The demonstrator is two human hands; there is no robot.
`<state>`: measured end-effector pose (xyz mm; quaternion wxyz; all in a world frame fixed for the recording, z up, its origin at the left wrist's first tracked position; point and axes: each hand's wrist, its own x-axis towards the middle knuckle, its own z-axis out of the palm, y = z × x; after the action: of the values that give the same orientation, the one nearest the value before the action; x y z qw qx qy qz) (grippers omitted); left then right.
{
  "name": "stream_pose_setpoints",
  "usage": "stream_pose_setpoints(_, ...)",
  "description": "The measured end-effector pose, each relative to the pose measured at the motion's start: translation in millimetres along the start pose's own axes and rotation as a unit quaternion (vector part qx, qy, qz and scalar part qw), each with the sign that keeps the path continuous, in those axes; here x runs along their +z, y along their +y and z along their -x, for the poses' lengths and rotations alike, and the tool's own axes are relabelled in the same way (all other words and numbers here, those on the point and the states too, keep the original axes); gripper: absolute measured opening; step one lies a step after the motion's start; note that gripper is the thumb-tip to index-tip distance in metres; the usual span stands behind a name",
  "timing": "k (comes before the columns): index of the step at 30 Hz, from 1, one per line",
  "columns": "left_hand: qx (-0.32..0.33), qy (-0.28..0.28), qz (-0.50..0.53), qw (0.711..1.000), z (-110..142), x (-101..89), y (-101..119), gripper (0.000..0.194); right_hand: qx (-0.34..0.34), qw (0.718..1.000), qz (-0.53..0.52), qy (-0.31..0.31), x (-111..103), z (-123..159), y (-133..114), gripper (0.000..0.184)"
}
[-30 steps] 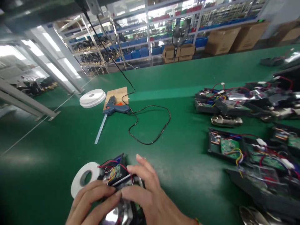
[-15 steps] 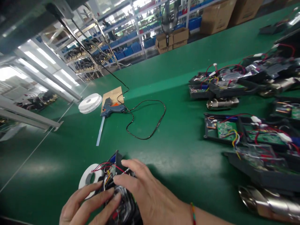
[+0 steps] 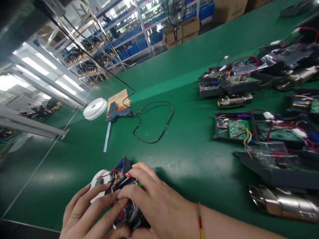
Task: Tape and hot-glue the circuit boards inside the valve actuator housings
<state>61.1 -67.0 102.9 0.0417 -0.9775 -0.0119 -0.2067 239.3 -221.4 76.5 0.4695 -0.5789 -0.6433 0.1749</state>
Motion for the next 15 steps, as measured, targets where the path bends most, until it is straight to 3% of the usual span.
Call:
stream_pose_setpoints(5,0.062,-0.001,-0.035,0.997,0,-3.4,-7,0.039,-0.01,1.0,-0.023,0.0,0,3,4,0.056)
stream_pose_setpoints(12,0.023,0.019,0.0,1.0,-1,-1.5,8,0.035,-0.03,0.999,0.011,-0.004,5,7,11,0.052)
stream_pose_setpoints(15,-0.038,0.06,0.049,0.996,7,-3.2,15,0.048,-0.033,0.998,0.042,-0.014,5,7,11,0.052)
